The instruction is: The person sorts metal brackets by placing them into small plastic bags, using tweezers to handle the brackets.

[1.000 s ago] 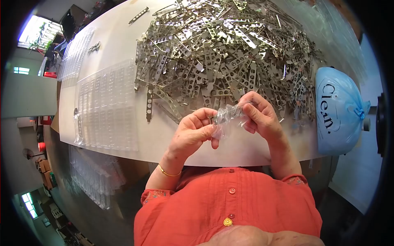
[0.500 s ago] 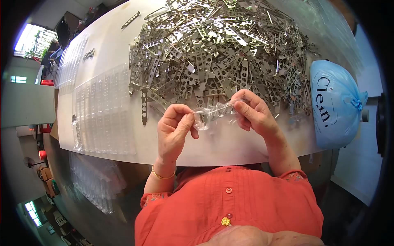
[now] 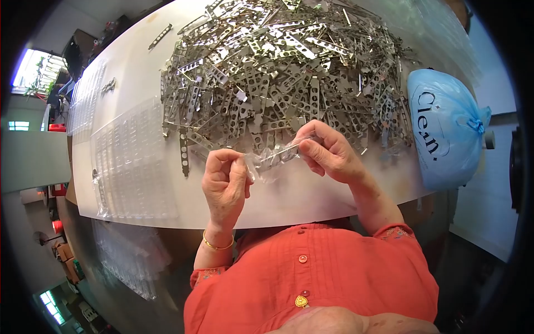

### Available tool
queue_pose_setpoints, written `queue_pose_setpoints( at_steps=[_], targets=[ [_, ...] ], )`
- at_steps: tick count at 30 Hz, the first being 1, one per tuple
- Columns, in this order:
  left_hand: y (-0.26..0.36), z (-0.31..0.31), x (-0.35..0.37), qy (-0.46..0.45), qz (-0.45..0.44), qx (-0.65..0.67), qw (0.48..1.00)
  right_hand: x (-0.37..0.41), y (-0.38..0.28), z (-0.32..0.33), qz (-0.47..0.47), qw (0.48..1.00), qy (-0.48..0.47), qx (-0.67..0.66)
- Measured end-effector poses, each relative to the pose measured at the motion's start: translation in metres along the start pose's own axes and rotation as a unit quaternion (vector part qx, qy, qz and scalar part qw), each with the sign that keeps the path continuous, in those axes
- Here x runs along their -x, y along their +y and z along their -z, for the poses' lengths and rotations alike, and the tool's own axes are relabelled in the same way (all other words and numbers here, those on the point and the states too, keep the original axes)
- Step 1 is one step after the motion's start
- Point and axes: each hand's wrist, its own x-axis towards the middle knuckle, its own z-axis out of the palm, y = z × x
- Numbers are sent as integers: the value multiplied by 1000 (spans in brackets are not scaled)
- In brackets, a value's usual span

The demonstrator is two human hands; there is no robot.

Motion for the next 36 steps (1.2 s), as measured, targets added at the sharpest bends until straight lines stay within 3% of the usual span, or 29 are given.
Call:
queue_pose_setpoints(
  at_steps=[3, 10, 13, 16, 17, 29, 36],
  targets=[
    [-3, 3, 1, 12, -36, 24, 999, -1, 2, 1, 25, 997, 56, 47],
    [-5, 1, -2, 46, -18, 39, 998, -2, 4, -3, 53, 989, 129, 42],
    [-13, 0, 0, 57, -95, -23, 994, -1, 4, -3, 68, 986, 141, 57],
    [-15, 2, -4, -21, -147, -188, 971, -2, 6, -4, 55, 989, 124, 66],
    [-17, 2, -4, -33, -112, -147, 982, -2, 5, -5, 52, 990, 118, 63],
    [-18, 0, -6, -45, -89, -91, 991, -1, 7, -7, 44, 988, 112, 97],
    [-14, 2, -4, -5, -62, -41, 997, -2, 14, -4, 71, 985, 121, 98]
  ],
)
